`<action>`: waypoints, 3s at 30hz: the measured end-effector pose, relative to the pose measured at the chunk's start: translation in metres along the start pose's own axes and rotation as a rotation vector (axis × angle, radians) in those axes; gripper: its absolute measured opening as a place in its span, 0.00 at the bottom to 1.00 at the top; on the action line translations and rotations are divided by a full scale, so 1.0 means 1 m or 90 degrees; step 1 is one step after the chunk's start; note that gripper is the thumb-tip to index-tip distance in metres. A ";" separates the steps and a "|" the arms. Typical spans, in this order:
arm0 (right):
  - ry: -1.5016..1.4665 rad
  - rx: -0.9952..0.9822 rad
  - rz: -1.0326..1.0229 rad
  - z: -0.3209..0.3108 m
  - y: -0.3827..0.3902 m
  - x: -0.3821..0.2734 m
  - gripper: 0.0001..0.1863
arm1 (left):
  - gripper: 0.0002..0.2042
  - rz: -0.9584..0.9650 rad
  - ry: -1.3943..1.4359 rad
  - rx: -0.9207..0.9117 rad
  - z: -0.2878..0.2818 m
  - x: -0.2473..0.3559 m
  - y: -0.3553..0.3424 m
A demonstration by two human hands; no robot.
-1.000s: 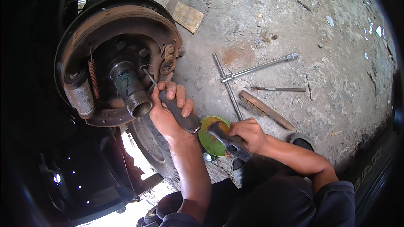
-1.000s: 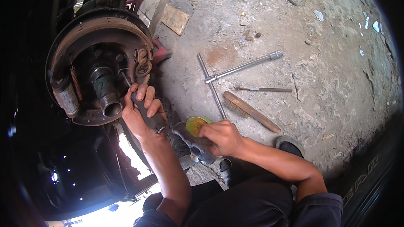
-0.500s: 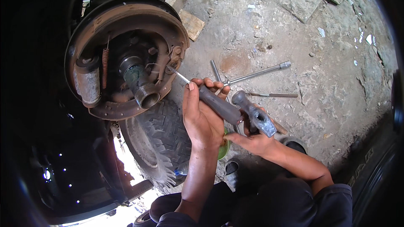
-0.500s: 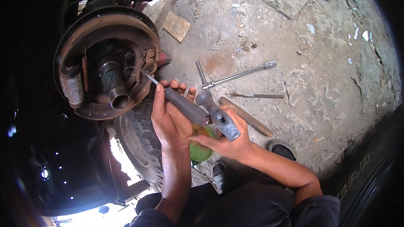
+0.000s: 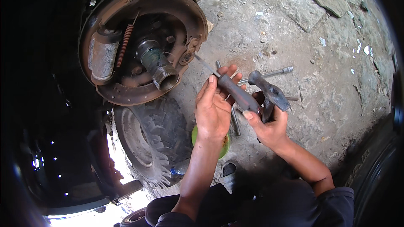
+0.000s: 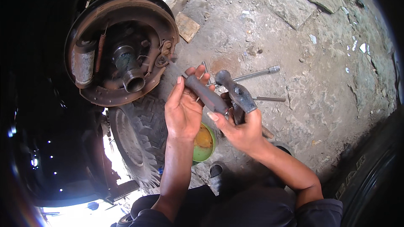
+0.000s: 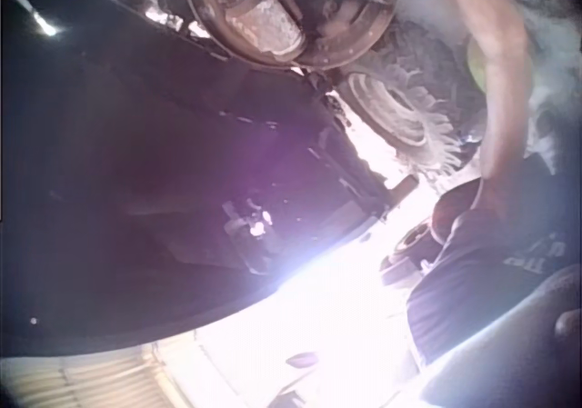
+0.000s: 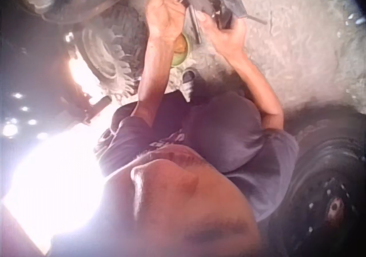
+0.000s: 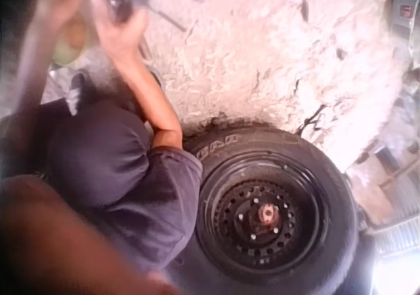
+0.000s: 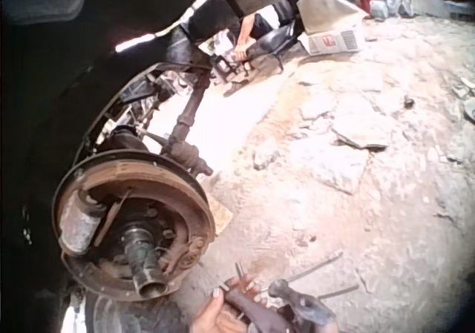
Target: The person cleans a vehicle brake assembly with a wire brush and then uses a hammer and a punch to strike a metal component on the brake hub.
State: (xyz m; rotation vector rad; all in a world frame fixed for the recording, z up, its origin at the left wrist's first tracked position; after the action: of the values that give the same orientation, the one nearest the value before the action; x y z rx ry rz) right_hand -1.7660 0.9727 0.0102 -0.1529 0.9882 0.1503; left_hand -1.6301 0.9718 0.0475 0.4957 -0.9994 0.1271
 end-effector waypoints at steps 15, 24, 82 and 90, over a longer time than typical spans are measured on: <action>-0.033 -0.016 0.199 0.024 -0.023 -0.004 0.17 | 0.20 0.133 -0.092 0.018 -0.010 0.027 -0.002; -0.046 -0.008 0.261 0.036 -0.024 0.016 0.26 | 0.16 0.153 -0.130 0.053 -0.017 0.035 -0.015; -0.077 0.028 0.140 0.041 -0.027 0.016 0.21 | 0.17 0.160 -0.091 0.050 -0.015 0.033 -0.019; -0.035 0.039 0.128 0.039 -0.030 0.014 0.20 | 0.19 0.254 -0.172 0.049 -0.019 0.040 -0.016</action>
State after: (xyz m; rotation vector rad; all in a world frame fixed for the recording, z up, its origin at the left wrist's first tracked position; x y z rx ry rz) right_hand -1.7203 0.9518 0.0214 0.0071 0.9506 0.3061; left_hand -1.5890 0.9616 0.0672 0.3836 -1.3547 0.4663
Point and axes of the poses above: each hand's wrist, its own y-axis away from the middle knuckle, its own z-axis out of the palm, x = y × z, the point moved 6 cm from there along -y, towards the middle knuckle, and after that the axes turned 3 degrees about y, right-handed, at the moved point
